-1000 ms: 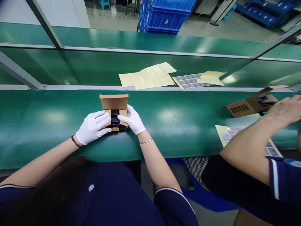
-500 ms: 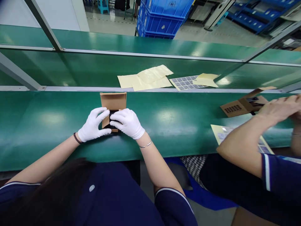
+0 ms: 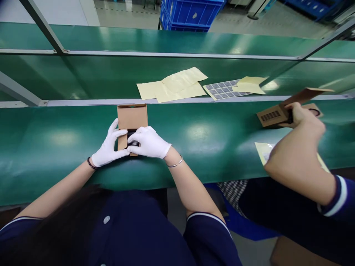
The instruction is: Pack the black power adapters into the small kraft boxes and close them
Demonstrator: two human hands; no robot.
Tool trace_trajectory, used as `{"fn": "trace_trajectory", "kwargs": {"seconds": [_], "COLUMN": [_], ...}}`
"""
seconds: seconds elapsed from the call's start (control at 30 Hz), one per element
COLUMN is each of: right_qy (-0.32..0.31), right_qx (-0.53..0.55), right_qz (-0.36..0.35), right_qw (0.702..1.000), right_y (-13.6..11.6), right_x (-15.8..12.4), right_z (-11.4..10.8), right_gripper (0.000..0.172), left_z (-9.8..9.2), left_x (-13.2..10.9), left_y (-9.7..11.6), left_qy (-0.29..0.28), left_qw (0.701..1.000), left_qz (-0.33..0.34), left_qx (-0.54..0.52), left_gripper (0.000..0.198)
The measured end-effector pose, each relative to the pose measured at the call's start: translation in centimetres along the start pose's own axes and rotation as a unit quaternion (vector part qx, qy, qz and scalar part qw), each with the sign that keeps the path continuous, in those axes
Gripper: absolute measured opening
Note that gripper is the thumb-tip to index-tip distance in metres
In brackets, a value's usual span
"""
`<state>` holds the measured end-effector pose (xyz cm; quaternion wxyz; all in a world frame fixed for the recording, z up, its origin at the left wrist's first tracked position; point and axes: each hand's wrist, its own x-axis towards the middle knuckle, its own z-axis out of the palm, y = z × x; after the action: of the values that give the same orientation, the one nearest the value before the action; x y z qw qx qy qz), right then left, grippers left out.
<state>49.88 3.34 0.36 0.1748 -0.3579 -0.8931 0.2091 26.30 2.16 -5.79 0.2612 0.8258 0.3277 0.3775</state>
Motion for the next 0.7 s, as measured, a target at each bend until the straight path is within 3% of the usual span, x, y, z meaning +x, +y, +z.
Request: {"fn": "trace_trajectory", "kwargs": {"seconds": [0.1,0.27,0.3,0.37,0.43,0.5,0.53,0.63,0.7], "right_qy": [-0.01,0.001,0.037,0.175,0.302,0.314,0.295,0.273,0.283], "right_qx": [-0.022,-0.023,-0.008,0.032,0.092,0.184,0.233,0.309,0.3], "right_qz": [-0.042,-0.131,-0.122,-0.039,0.092,0.166,0.169,0.125,0.106], "right_qw": [0.999,0.991,0.992,0.983,0.944,0.916,0.911,0.902,0.905], "right_y": [0.3,1.0,1.4,2.5,3.6,4.5,4.7,4.8,4.5], "right_x": [0.0,-0.8,-1.2,-2.0,-2.7,-3.1,-3.2,-3.5,-4.0], "right_z": [-0.3,0.1,0.4,1.1,2.1,3.2,3.7,4.4,4.4], "right_gripper": [0.015,0.02,0.02,0.014,0.038,0.066,0.068,0.04,0.038], "left_z": [0.2,0.6,0.6,0.5,0.5,0.8,0.9,1.5,1.9], "left_x": [-0.5,-1.3,-1.2,-0.9,-0.7,-0.6,-0.7,-1.7,-2.7], "left_y": [-0.4,-1.0,-1.0,-0.7,-0.2,0.4,0.7,1.9,2.6], "left_qy": [-0.008,0.012,0.005,-0.011,-0.003,0.025,0.041,0.089,0.109], "left_qw": [1.0,0.993,0.993,0.993,0.993,0.993,0.994,0.993,0.989], "left_qz": [0.006,0.065,0.07,0.071,0.075,0.078,0.075,0.01,-0.03], "left_qx": [0.001,0.093,0.1,0.096,0.089,0.079,0.075,0.074,0.092], "left_gripper": [0.066,0.045,0.047,0.049,0.04,0.025,0.019,0.025,0.038]}}
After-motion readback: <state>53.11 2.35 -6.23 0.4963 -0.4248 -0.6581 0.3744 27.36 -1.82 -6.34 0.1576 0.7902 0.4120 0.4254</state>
